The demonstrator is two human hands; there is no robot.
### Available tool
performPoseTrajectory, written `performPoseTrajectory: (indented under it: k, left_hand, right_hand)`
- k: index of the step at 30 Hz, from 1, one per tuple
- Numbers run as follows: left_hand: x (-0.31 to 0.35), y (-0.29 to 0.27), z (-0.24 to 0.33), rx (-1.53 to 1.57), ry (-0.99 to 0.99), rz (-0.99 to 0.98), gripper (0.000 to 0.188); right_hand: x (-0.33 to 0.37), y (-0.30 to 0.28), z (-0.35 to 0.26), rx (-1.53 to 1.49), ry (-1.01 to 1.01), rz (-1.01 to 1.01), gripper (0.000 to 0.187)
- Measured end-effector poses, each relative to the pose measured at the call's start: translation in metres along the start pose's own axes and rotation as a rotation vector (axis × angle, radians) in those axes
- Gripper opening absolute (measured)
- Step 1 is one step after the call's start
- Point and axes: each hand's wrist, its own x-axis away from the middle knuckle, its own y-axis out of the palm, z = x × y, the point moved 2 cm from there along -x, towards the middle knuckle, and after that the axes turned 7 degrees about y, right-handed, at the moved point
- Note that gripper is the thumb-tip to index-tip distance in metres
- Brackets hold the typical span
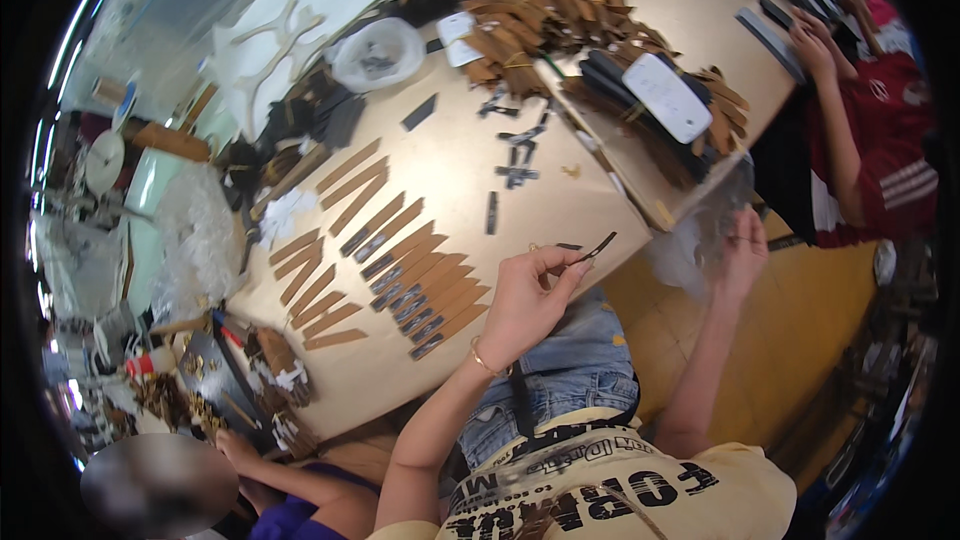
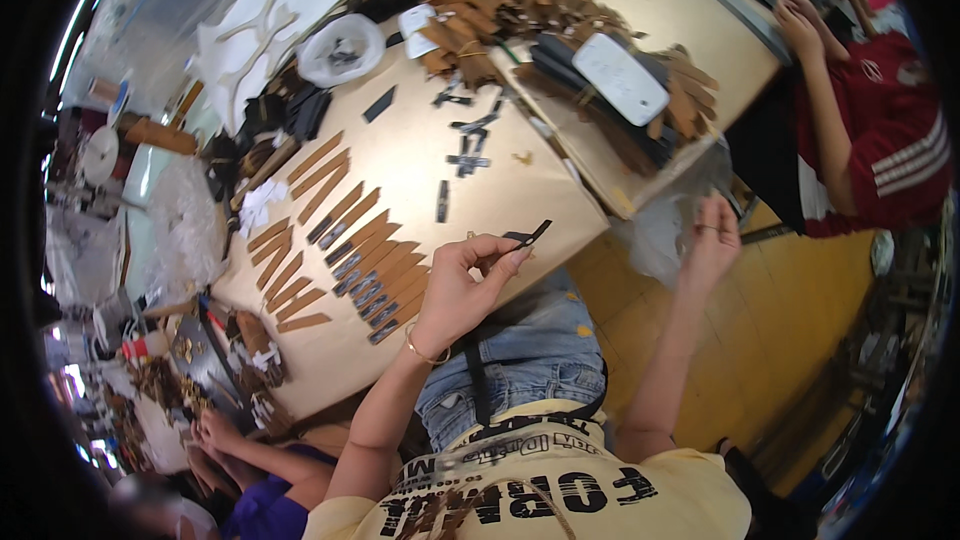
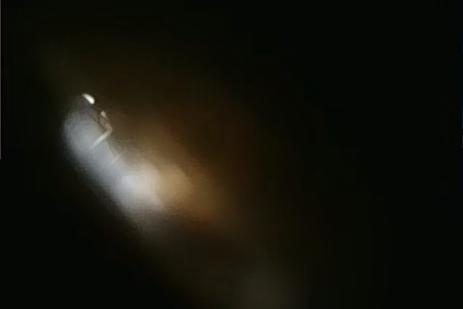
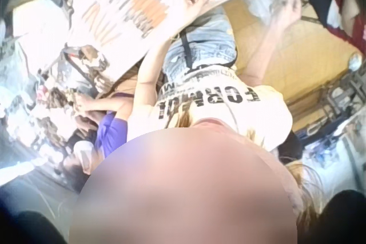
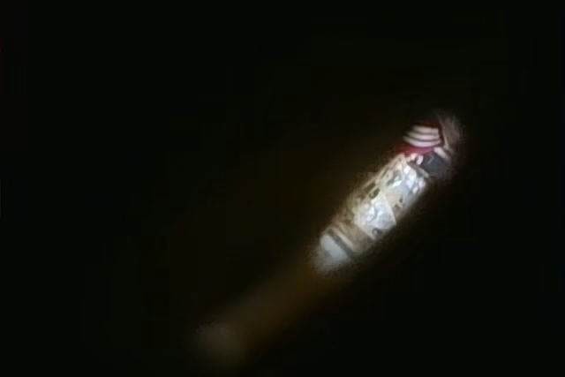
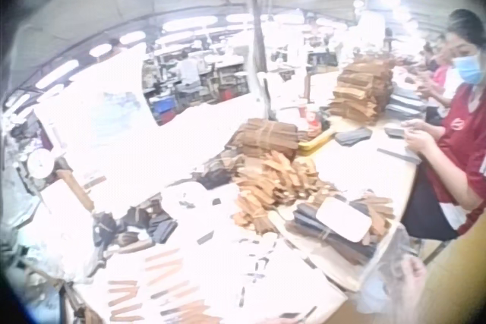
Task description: The person repeatedly picks up small black rectangular pieces and places them onto long tan leather strips laid out on a table. The person aligns each piece on a strip and presses it down, then moves to the next strip. The process continues throughout the clip.
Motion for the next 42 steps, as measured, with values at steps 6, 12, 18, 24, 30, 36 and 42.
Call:
performPoseTrajectory:
  k: [6, 12, 18, 24, 30, 36, 42]
  left_hand:
    - [0.028, -0.061, 0.003, -0.122, 0.073, 0.154, 0.017]
    - [0.052, -0.108, 0.002, -0.389, 0.360, 0.502, 0.020]
    - [0.064, -0.132, -0.010, -0.585, 0.505, 0.602, 0.024]
    - [0.079, -0.172, -0.018, -0.797, 0.533, 0.678, 0.027]
    - [0.083, -0.205, -0.025, -0.823, 0.517, 0.714, 0.025]
    - [0.077, -0.218, -0.033, -0.849, 0.572, 0.664, 0.027]
    - [0.059, -0.225, -0.050, 0.653, -0.023, 0.802, 0.034]
  right_hand:
    - [-0.038, -0.054, 0.050, 1.635, -0.419, -0.027, 0.034]
    - [0.025, 0.029, -0.089, 1.516, -1.024, 0.383, 0.031]
    - [0.168, 0.193, -0.083, 0.509, -0.256, -0.954, 0.030]
    - [0.252, 0.287, -0.053, 0.410, 0.450, -1.441, 0.025]
    - [0.269, 0.320, -0.044, 0.352, 0.313, -1.406, 0.029]
    - [0.272, 0.335, -0.030, 0.384, 0.404, -1.463, 0.037]
    - [0.271, 0.353, -0.010, 0.462, 0.102, -1.328, 0.036]
